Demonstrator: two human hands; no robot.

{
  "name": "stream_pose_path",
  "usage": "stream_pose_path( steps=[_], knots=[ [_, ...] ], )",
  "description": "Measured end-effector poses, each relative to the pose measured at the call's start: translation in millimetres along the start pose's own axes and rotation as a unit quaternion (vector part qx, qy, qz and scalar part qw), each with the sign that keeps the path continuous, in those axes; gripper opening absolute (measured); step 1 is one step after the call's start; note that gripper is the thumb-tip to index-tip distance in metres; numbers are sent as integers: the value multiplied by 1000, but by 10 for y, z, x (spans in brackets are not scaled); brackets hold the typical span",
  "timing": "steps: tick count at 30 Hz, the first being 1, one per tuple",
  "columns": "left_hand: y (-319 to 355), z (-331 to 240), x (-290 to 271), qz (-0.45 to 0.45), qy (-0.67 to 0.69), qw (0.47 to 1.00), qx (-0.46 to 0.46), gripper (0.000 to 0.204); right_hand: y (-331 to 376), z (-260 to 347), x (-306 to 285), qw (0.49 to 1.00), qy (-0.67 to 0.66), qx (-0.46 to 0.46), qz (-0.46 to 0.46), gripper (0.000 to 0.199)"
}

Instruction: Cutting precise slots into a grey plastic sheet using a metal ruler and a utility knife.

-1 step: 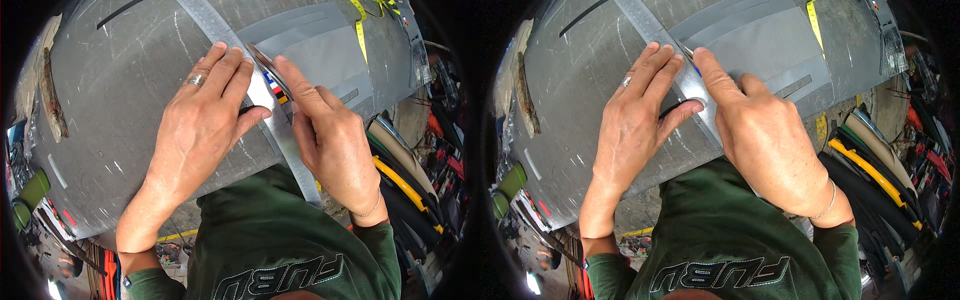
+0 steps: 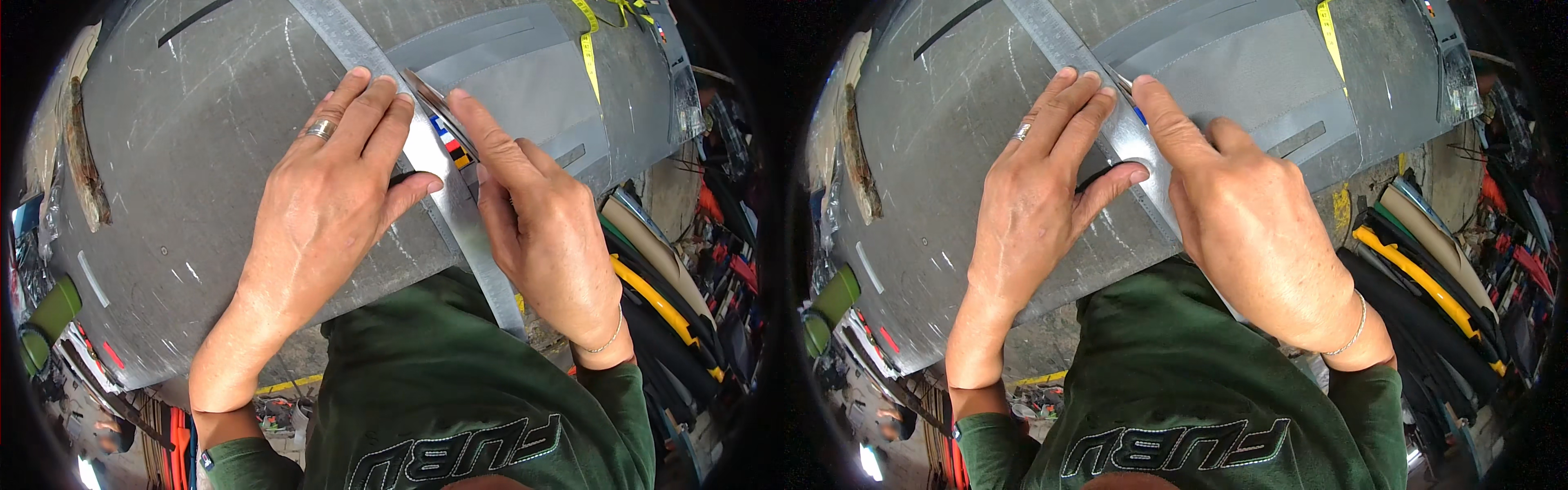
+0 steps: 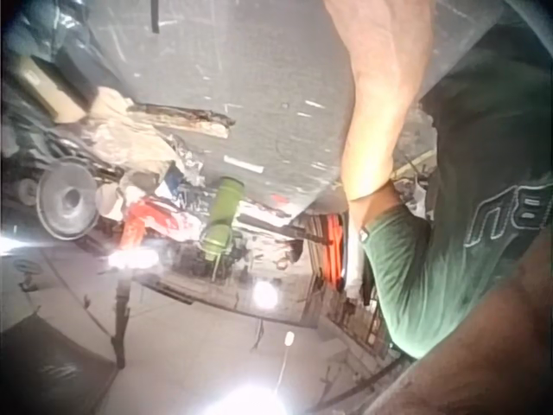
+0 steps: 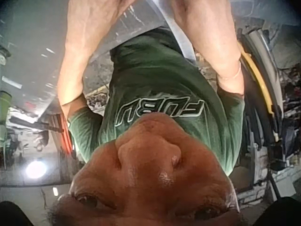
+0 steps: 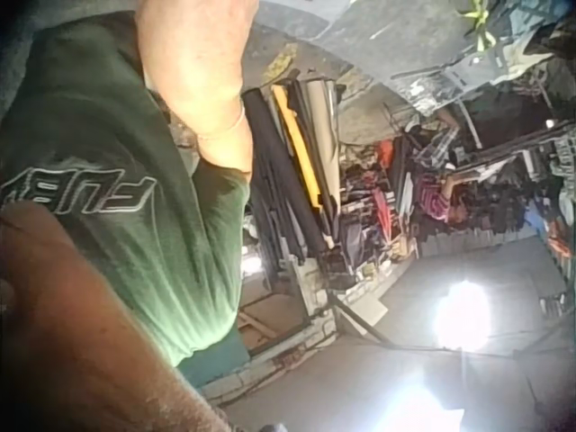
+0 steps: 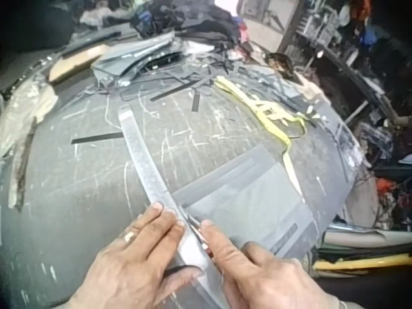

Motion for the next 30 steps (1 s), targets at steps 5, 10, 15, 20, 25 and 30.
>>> stream_pose_path(
  steps=[5,10,15,20,25,30],
  knots=[
    [18,-5,-32,-13,-21,1000,8,61,11,-133,-76,979,-198,-51,21,53],
    [18,-26,-15,1,-12,1000,12,60,-250,-306,-328,783,-615,-47,83,100],
    [12,-64,-24,1,-24,1000,16,61,-725,-327,-787,926,-376,-24,14,44],
    [32,-29,-9,14,-40,999,4,61,-1246,-16,-789,948,-266,-139,-109,28],
    [-10,-66,-22,21,-34,999,6,61,-1511,321,-487,908,-313,-245,-130,21],
    [2,-41,-41,15,-28,1000,-2,60,-1774,428,-54,846,-507,-163,23,36]
  ],
)
Point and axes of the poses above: each hand's wrist, its own y-axis away from the middle knuckle, its own x-axis out of the palm, z = x × y, the point moved 8 cm from there along -y, towards the middle knuckle, and after that the axes turned 4 degrees about y, right-handed, at the moved point
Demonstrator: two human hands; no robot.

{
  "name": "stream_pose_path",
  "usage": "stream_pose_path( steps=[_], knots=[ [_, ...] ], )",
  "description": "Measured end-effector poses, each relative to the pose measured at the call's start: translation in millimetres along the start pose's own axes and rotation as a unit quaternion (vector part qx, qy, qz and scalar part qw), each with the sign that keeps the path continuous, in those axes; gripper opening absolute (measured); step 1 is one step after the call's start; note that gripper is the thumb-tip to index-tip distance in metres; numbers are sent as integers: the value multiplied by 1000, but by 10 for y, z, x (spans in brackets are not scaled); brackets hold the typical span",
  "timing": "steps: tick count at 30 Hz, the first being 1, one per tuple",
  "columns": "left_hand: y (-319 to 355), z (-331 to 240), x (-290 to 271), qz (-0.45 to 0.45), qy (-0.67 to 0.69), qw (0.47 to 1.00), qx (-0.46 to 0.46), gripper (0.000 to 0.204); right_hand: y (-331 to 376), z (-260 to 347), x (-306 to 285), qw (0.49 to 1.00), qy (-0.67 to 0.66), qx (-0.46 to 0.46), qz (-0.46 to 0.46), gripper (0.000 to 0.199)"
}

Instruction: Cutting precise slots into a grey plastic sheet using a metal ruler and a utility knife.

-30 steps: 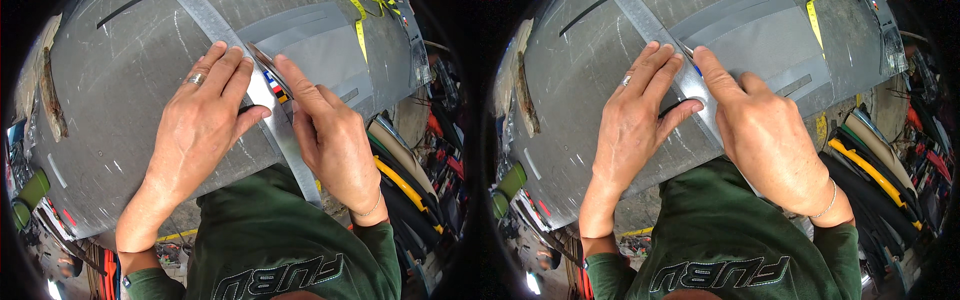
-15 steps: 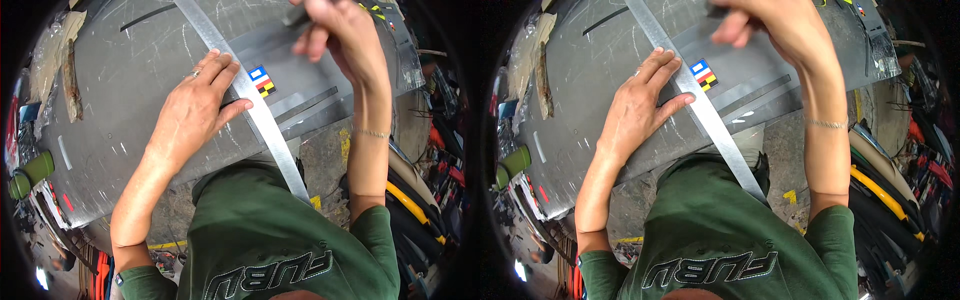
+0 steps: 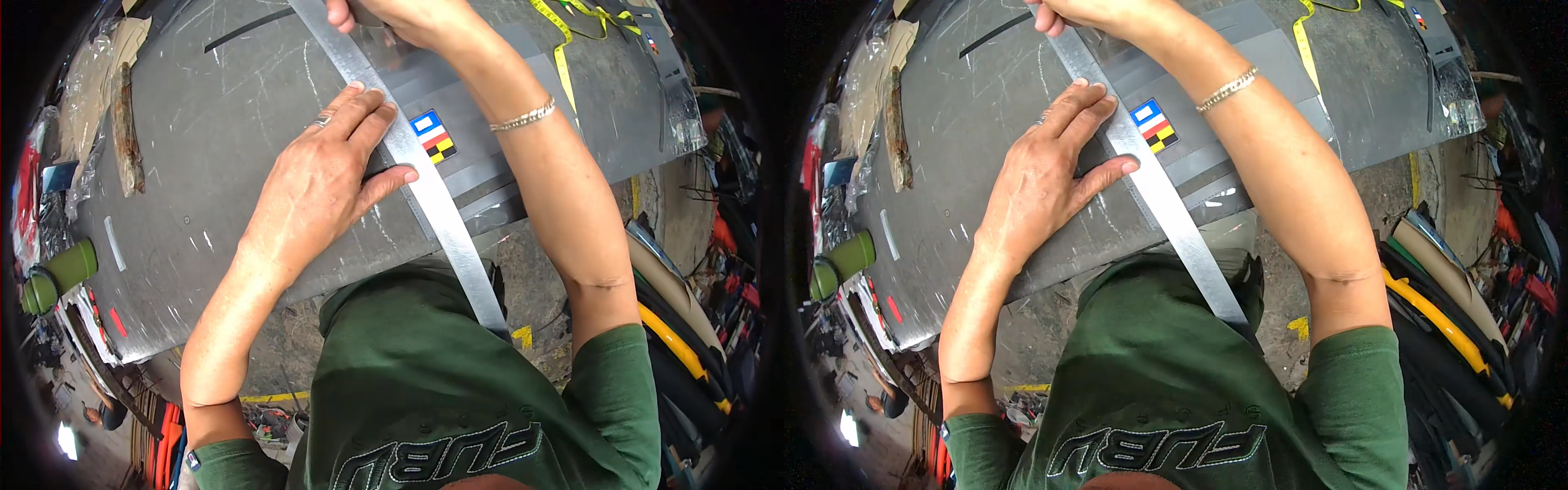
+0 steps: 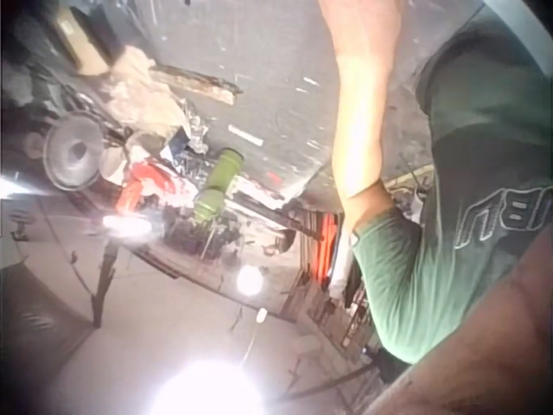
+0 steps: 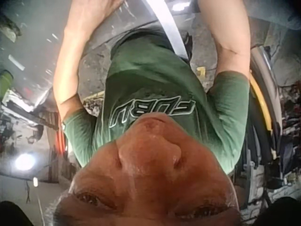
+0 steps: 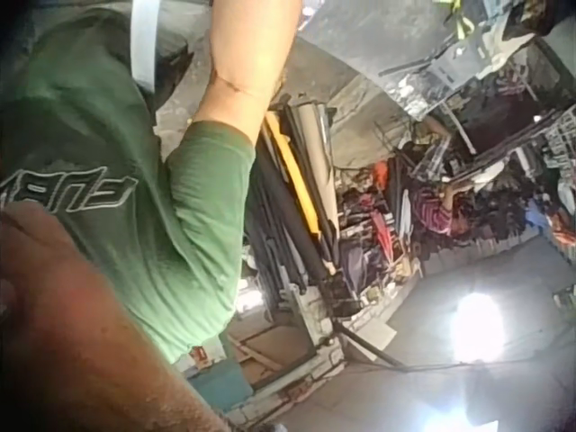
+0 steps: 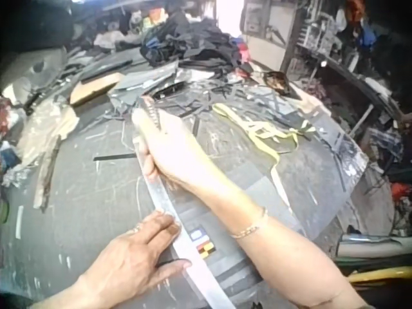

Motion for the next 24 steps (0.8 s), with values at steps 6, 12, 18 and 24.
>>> stream_pose_path(
  steps=[6,12,18,24],
  knots=[
    [-21,-26,16,5,-8,1000,15,59,-153,-555,128,990,-34,116,-76,51],
    [-4,-20,20,9,-10,1000,17,58,-134,-696,90,983,-26,162,-87,53],
    [-12,-24,19,4,-9,1000,23,59,-111,-750,41,983,-96,149,-46,53],
    [-10,0,19,0,0,1000,14,60,-62,-652,70,982,-31,157,-102,54]
  ],
)
Point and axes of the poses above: each hand's wrist, its own y-axis away from the middle knuckle, its own x-axis out of the palm, z = x × y, the point moved 8 cm from there along -y, towards the middle knuckle, and after that the axes turned 4 degrees about y, right-handed, at the moved point
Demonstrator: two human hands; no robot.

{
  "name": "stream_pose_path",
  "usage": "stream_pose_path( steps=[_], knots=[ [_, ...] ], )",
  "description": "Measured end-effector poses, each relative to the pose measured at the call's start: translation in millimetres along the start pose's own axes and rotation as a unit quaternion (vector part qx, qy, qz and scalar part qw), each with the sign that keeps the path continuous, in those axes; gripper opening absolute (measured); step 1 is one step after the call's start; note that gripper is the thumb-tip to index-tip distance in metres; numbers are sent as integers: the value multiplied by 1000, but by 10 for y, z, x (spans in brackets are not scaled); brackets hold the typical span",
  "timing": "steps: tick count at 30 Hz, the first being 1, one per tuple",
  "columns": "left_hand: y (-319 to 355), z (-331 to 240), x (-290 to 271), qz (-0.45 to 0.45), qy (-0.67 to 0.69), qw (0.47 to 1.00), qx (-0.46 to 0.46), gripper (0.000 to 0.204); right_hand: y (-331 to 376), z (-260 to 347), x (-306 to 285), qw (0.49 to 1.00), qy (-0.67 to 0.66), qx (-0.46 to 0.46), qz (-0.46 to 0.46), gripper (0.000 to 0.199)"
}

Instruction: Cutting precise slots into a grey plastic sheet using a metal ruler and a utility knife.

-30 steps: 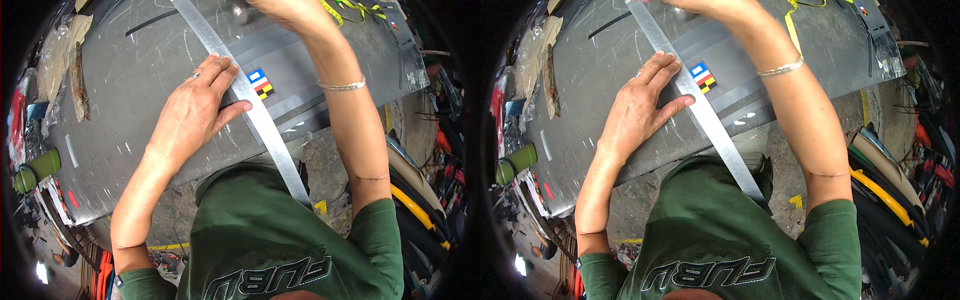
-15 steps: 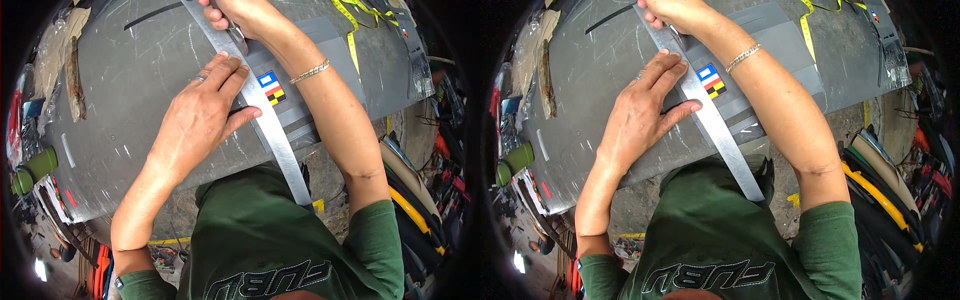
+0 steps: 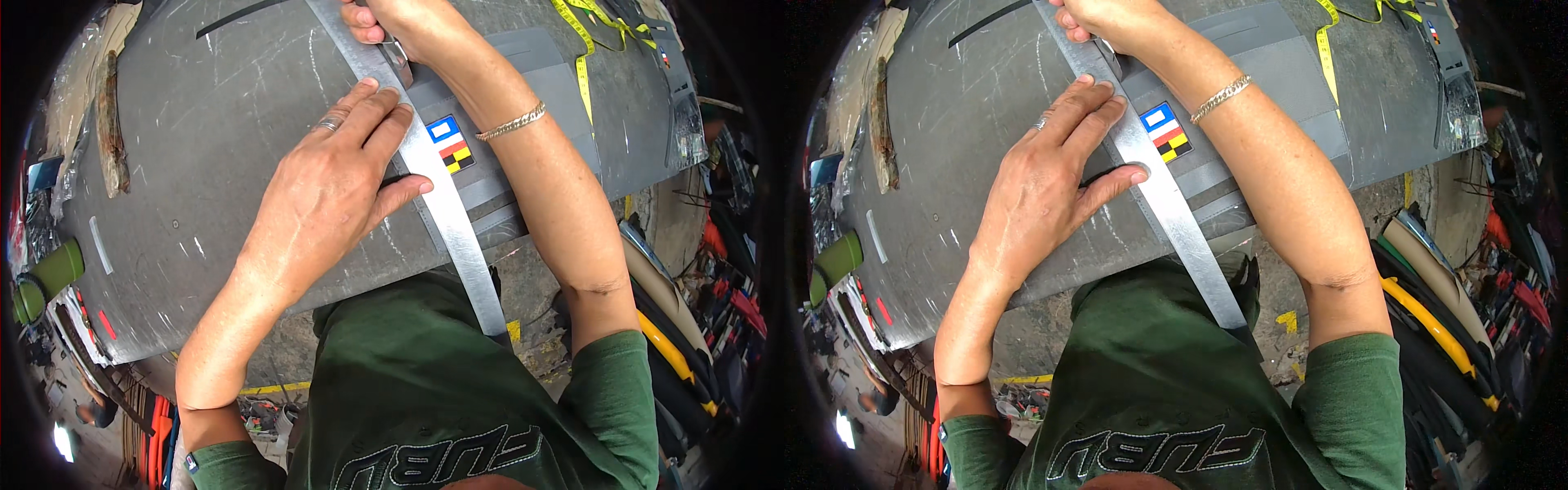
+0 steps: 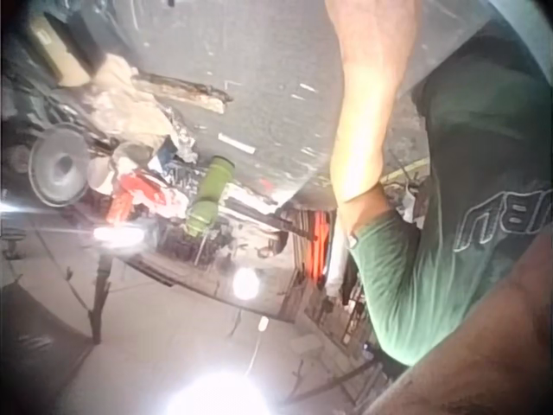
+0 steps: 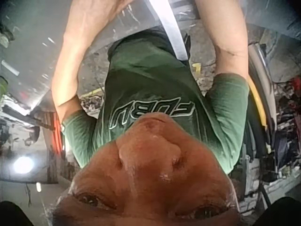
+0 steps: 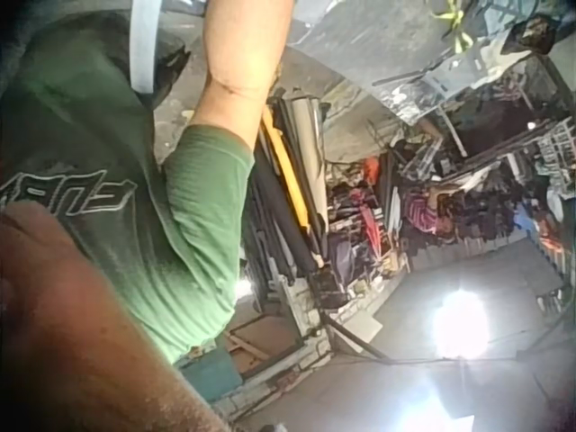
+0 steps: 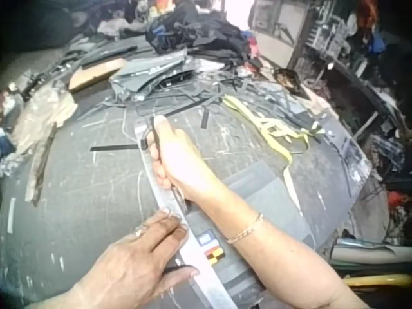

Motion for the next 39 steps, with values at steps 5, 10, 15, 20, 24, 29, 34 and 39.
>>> stream_pose_path(
  steps=[5,10,15,20,24,29,34,39],
  knots=[
    [6,10,7,-7,2,1000,-2,60,-49,-46,-33,996,-63,-19,59,53],
    [10,12,9,-9,2,1000,-3,59,-66,-53,-46,997,-66,-35,35,53],
    [7,9,7,-12,8,1000,-4,59,-49,-37,-74,997,-59,-41,19,53],
    [6,17,16,-9,2,1000,-2,59,-24,-46,-70,998,-43,-51,22,53],
    [11,24,15,-18,5,1000,-2,58,32,36,-65,997,-23,-66,13,53],
    [17,36,10,-21,12,1000,-4,57,50,80,-38,992,76,-97,41,55],
    [41,59,13,-22,7,1000,-8,57,271,410,13,910,186,-365,-64,57],
    [23,35,29,-21,3,1000,-3,57,197,385,-32,927,195,-318,-48,62]
  ],
)
Point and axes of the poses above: each hand's wrist, its own y-axis away from the middle knuckle, its own x-axis out of the palm, z = x × y, the point moved 8 cm from there along -y, towards the middle knuckle, and after that the axes turned 4 degrees about y, right-handed, at the moved point
